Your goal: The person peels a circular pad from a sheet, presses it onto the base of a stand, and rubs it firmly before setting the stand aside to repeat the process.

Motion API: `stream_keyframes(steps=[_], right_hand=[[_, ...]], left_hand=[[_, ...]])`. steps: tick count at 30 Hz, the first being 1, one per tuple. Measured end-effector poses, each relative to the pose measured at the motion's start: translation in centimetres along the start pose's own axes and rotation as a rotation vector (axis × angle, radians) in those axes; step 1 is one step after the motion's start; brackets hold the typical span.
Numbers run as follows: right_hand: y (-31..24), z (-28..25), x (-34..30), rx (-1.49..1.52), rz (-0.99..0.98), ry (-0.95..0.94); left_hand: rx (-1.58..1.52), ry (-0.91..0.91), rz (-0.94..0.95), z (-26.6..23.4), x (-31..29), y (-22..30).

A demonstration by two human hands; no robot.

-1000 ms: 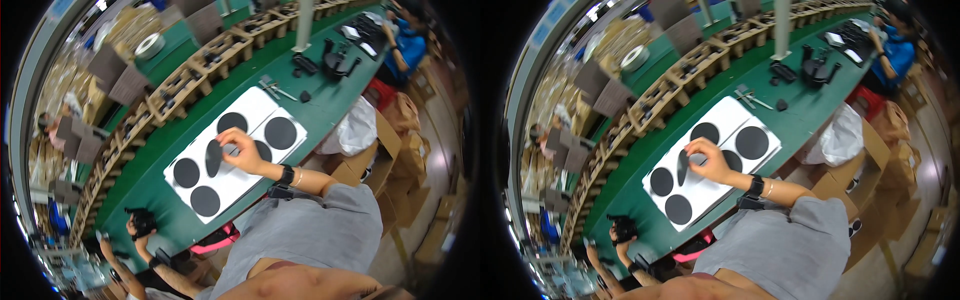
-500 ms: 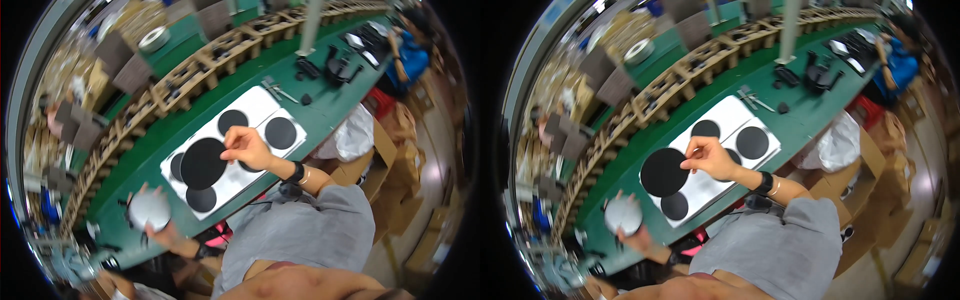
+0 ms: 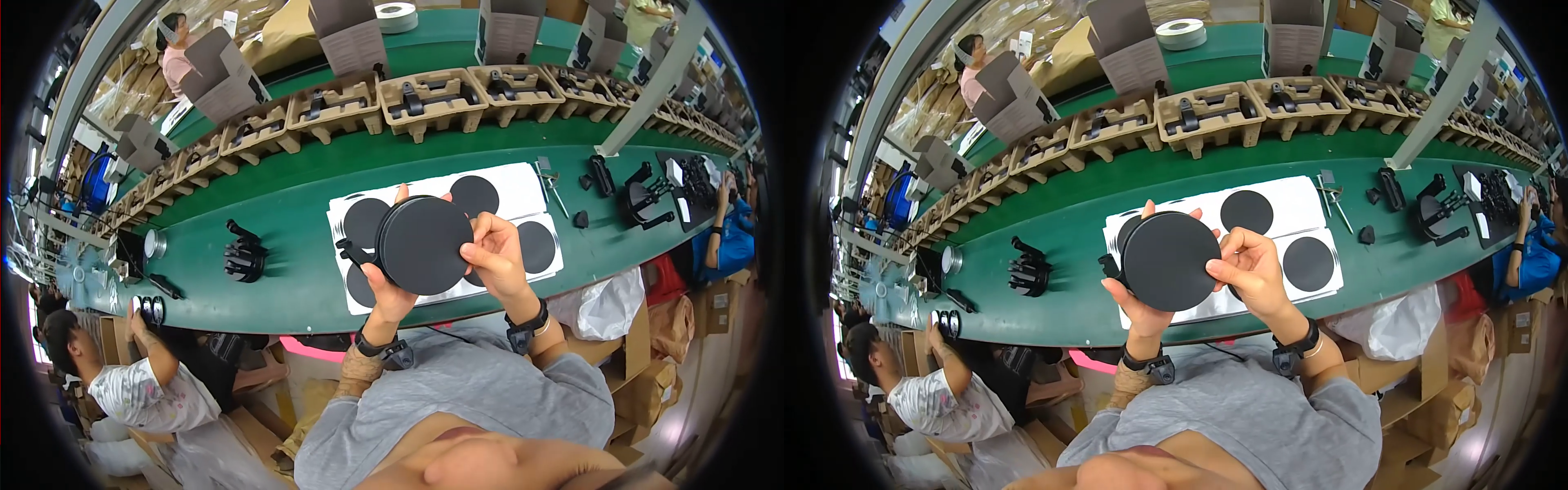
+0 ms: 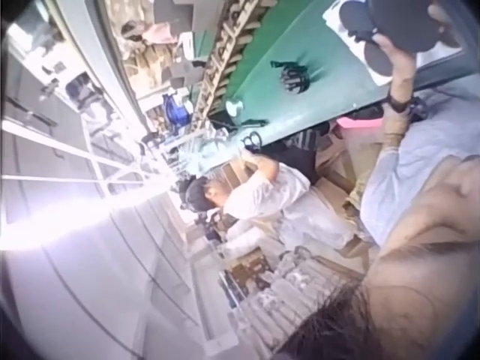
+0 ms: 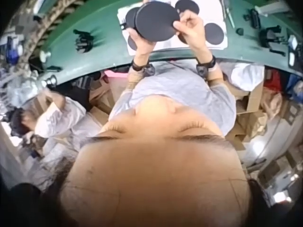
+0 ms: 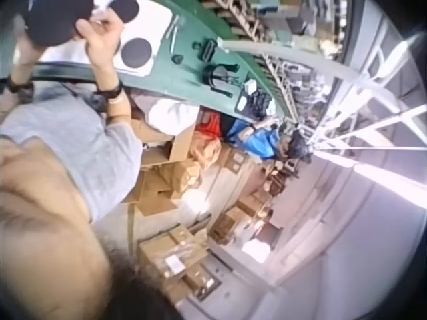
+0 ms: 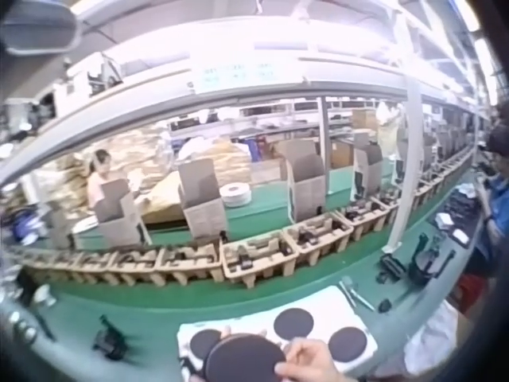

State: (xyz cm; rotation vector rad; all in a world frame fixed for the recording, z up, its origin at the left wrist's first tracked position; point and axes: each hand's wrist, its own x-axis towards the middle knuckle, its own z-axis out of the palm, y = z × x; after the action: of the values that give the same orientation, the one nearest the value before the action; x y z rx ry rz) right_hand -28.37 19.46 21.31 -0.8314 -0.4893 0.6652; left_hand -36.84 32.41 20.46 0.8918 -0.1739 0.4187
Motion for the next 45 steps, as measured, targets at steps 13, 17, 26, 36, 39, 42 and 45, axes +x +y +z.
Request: stream_keyframes(steps=[13, 17, 26, 36, 39, 42, 45], right_hand=[[0.9, 1.4, -0.2, -0.106, 0.037, 0.026], [1.2, 1.9, 0.0, -0.129, 0.030, 0.022], [1.1, 2.8, 0.9, -0.353, 0.048, 0.153], [1.3, 2.1, 2.4, -1.358, -0.803, -0.047], [3.2, 2.7, 2.0, -1.467, -0.874, -0.453], [5.5, 1.9, 3.1, -1.427, -0.990, -0.471], [5.8, 2.9, 5.0, -1.190, -0.625, -0.176]], left_hand=[[0.033, -0.007, 0.007, -0.4, -1.0, 1.2], [0.008, -0.010, -0.011, -1.0, -1.3, 1.5], [0.070, 0.178, -0.214, -3.2, -3.3, 1.0], [-0.032, 0.186, 0.029, -3.0, -1.7, 2.0], [-0.067, 0.260, 0.067, -4.3, -1.9, 1.1], [0.124, 0.238, 0.069, -6.0, -2.0, -0.3], [0.050, 0.336, -0.012, -8.8, -2.3, -1.5]])
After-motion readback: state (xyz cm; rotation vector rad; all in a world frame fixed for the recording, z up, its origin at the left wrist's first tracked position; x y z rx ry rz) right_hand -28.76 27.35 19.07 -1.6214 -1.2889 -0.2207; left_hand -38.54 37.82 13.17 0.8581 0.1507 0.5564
